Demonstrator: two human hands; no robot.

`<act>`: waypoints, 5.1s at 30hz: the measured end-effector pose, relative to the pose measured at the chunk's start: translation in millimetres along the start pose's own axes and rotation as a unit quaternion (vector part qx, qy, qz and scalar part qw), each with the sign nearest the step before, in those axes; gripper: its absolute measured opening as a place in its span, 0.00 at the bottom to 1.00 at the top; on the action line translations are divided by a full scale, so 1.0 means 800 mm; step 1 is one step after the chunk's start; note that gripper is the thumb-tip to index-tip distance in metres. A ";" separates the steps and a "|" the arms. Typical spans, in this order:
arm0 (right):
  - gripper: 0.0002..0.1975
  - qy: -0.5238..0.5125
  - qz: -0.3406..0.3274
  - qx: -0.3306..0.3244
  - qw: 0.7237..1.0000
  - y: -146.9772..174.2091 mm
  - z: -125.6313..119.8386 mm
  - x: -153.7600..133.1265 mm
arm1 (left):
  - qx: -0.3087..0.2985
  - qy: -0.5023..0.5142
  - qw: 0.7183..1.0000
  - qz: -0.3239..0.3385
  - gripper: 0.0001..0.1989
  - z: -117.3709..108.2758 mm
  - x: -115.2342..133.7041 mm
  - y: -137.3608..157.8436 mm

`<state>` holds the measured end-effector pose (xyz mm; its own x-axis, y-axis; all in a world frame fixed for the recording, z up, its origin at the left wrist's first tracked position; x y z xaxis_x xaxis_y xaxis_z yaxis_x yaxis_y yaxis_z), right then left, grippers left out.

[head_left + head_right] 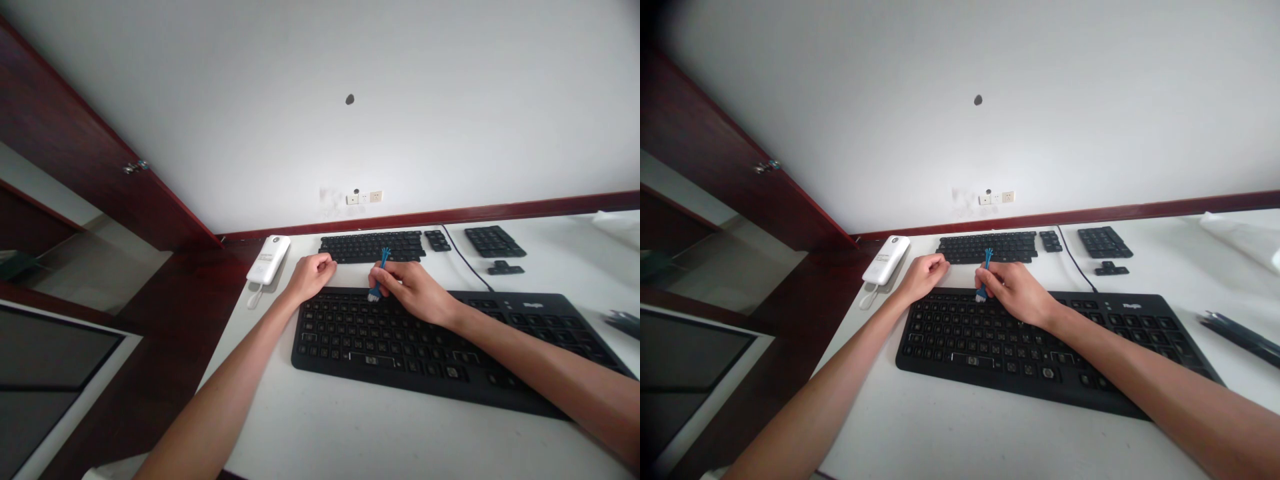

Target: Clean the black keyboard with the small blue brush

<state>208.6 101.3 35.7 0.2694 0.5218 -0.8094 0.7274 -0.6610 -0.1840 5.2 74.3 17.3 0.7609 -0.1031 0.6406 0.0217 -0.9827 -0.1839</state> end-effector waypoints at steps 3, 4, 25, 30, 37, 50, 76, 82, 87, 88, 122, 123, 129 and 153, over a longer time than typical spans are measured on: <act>0.24 0.000 -0.003 0.002 1.000 0.001 0.000 0.000 | 0.001 0.001 1.000 0.002 0.18 0.000 0.000 0.000; 0.24 0.000 -0.004 0.002 1.000 0.001 0.000 0.001 | 0.002 0.001 1.000 0.002 0.18 0.000 0.001 0.000; 0.23 0.001 -0.001 0.001 1.000 0.000 0.000 -0.001 | 0.002 -0.004 1.000 0.000 0.17 -0.001 0.001 0.000; 0.23 0.004 -0.004 0.002 1.000 -0.001 0.001 -0.001 | 0.004 -0.005 1.000 0.002 0.18 -0.001 0.001 0.000; 0.23 -0.001 -0.001 -0.001 1.000 -0.001 0.001 0.000 | 0.004 -0.006 1.000 0.001 0.18 0.000 0.001 0.000; 0.24 0.002 0.000 0.000 1.000 0.000 0.000 -0.002 | 0.002 -0.005 1.000 -0.001 0.18 0.000 0.000 0.000; 0.24 0.004 -0.007 0.000 1.000 0.000 0.000 -0.003 | 0.003 -0.008 1.000 0.002 0.18 0.000 0.001 0.000; 0.25 0.002 -0.010 0.004 1.000 0.000 0.000 -0.002 | 0.002 -0.008 1.000 -0.001 0.18 0.000 0.000 0.000; 0.25 0.004 -0.008 0.003 1.000 0.001 -0.001 -0.002 | 0.001 -0.006 1.000 0.002 0.18 0.000 0.001 0.000; 0.25 0.004 -0.008 0.002 1.000 0.001 -0.001 -0.002 | 0.001 -0.005 1.000 0.002 0.18 0.000 0.001 0.000; 0.23 0.005 -0.004 0.000 1.000 0.000 0.000 -0.001 | 0.002 -0.002 1.000 0.003 0.18 0.000 0.000 0.000; 0.23 0.005 -0.005 0.000 1.000 0.000 0.000 -0.001 | 0.002 -0.003 1.000 0.003 0.18 0.000 0.000 0.000; 0.23 0.003 -0.007 0.000 1.000 0.000 0.001 -0.001 | 0.001 -0.004 1.000 0.004 0.18 -0.001 0.002 0.000; 0.25 -0.092 0.020 0.031 0.995 -0.006 -0.007 0.013 | 0.006 0.006 1.000 0.005 0.17 0.000 0.000 0.000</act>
<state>211.5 113.2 31.0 0.1729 0.3911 -0.9040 0.6764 -0.7143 -0.1797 5.4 73.9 17.5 0.7534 -0.1140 0.6476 0.0221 -0.9799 -0.1982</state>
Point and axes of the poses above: each hand's wrist, its own y-axis away from the middle knuckle, its own z-axis out of the palm, x = y × z, the point moved 8 cm from there along -y, towards the middle knuckle, and after that the axes turned 2 degrees about -y, right-handed, at the moved point
